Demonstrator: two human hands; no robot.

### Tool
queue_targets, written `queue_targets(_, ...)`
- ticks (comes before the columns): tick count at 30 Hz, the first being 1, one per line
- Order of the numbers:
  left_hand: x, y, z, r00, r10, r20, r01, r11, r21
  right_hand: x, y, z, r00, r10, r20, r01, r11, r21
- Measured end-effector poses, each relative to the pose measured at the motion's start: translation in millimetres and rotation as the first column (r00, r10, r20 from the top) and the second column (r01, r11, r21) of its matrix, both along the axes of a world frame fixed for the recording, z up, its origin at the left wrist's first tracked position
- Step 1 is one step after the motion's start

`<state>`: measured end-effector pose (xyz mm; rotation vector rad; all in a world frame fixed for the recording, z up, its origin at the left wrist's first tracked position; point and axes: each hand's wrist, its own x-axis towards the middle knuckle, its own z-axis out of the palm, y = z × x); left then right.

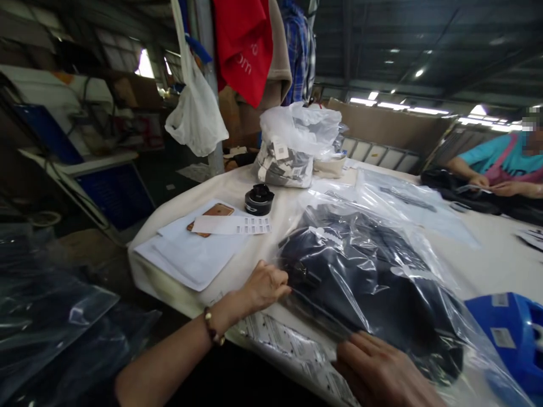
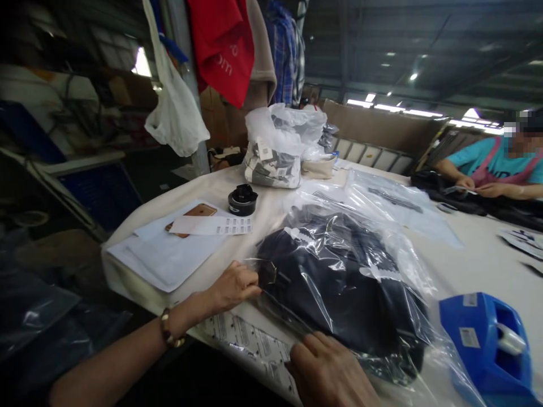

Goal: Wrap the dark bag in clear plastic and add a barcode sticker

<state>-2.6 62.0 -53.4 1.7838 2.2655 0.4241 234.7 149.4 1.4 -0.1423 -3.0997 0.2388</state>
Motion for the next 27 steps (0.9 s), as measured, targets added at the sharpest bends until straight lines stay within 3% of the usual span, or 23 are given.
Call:
queue_targets(3,-0.5,1.0,-2.2,1.0,0.0,0.004,0.0,1.0,0.021,-47.8,-4.2,-2.5,0.999,0.033,0.039,-0.038,0.993,0.113)
queue_targets(6,-2.1,1.1,-5.5,1.0,-0.008,0.002,0.008,0.999,0.039,-78.2,0.9,-9.2,0.997,0.038,0.066,-0.052,0.973,0.223)
queue_targets(16,-10.2,1.9,-20.9,0.997,-0.083,-0.005,0.083,0.992,0.093,-115.5,9.2,-15.1,0.996,0.076,0.042,-0.087,0.88,0.467)
queue_targets(23,-12.3,-3.1,-18.4,0.995,-0.103,-0.008,0.103,0.992,0.078,-138.2,-0.7,1.0,0.94,-0.155,0.305,0.006,0.899,0.437)
queue_targets(27,-13.1,-4.3,-14.0,0.994,-0.105,-0.008,0.106,0.993,0.047,-143.5,-9.5,5.6,0.909,-0.263,0.323,0.099,0.89,0.444)
